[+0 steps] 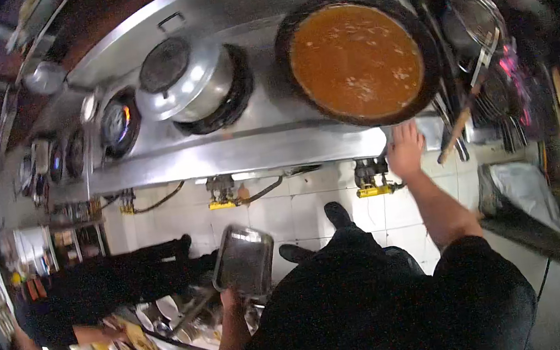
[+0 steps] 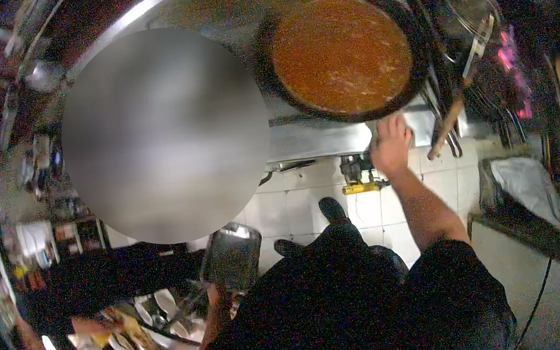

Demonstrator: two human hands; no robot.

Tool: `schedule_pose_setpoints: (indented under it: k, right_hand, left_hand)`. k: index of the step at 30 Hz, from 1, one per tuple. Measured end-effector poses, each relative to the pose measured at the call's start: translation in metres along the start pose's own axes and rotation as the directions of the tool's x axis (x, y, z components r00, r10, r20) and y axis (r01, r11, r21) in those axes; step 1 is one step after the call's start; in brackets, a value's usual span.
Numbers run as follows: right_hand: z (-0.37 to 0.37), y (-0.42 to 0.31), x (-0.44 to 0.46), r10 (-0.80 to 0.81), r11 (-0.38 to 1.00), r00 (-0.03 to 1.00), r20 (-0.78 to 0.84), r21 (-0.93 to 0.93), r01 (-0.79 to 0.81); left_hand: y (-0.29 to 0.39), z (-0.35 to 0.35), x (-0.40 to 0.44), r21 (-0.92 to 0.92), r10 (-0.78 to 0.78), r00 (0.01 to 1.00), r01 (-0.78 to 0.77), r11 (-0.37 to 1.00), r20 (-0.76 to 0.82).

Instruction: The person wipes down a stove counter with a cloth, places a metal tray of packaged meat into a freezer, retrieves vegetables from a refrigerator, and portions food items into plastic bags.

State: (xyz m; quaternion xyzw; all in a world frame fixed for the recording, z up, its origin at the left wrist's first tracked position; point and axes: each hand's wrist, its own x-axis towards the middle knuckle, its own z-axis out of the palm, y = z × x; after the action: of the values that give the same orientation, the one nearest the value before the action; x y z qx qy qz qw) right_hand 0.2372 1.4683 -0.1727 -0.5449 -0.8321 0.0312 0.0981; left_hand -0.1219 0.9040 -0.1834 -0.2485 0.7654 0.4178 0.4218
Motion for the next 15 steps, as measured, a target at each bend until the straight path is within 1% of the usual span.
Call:
schedule_pose_setpoints:
  k: [1, 2, 4, 5, 7, 8, 10, 11, 13, 14, 15]
  right_hand:
    - [-0.004, -0.023, -0.01, -0.088, 0.996, 0.995, -0.039, 0.027, 0.089]
    - [-0.011, -0.048, -0.013, -0.184, 0.979, 0.983, -0.016, 0.091, 0.184]
    - [-0.027, -0.104, -0.004, -0.271, 0.951, 0.943, 0.192, 0.209, 0.23]
    - [-0.016, -0.13, 0.007, -0.271, 0.951, 0.946, 0.177, 0.202, 0.234]
    - [0.011, -0.185, 0.03, -0.297, 0.942, 0.945, 0.138, 0.203, 0.266]
    - [0.019, -0.209, 0.051, -0.262, 0.948, 0.944, 0.201, 0.238, 0.212]
    - [0.026, -0.262, 0.085, -0.183, 0.954, 0.921, 0.343, 0.287, 0.083]
    - [0.029, -0.285, 0.088, -0.226, 0.956, 0.895, 0.384, 0.263, 0.128]
    - [0.03, -0.331, 0.095, -0.299, 0.951, 0.843, 0.448, 0.215, 0.223]
    - [0.028, -0.351, 0.089, -0.352, 0.934, 0.807, 0.474, 0.227, 0.274]
    - [0.029, -0.363, 0.082, -0.4, 0.915, 0.797, 0.454, 0.242, 0.322]
  left_hand:
    - [-0.007, 0.0, -0.003, 0.082, 0.151, 0.985, -0.158, 0.984, 0.085]
    - [-0.014, 0.0, -0.006, 0.137, 0.298, 0.94, -0.322, 0.937, 0.168]
    - [-0.013, 0.009, -0.027, 0.18, 0.317, 0.939, -0.337, 0.924, 0.132]
    - [0.002, 0.032, -0.053, 0.138, 0.2, 0.98, -0.199, 0.97, 0.007]
    - [-0.011, 0.036, -0.061, 0.395, 0.144, 0.984, -0.09, 0.914, -0.109]
    - [-0.032, 0.024, -0.048, 0.681, 0.209, 0.974, -0.095, 0.726, -0.088]
    - [-0.05, 0.01, -0.055, 0.816, 0.217, 0.969, -0.03, 0.577, -0.117]
    - [-0.061, 0.002, -0.068, 0.728, 0.171, 0.97, 0.008, 0.686, -0.172]
    - [-0.056, 0.004, -0.112, 0.505, 0.082, 0.965, 0.057, 0.861, -0.25]
    - [-0.053, 0.007, -0.132, 0.375, 0.037, 0.962, 0.071, 0.924, -0.272]
    - [-0.053, 0.009, -0.146, 0.237, -0.011, 0.96, 0.08, 0.968, -0.281]
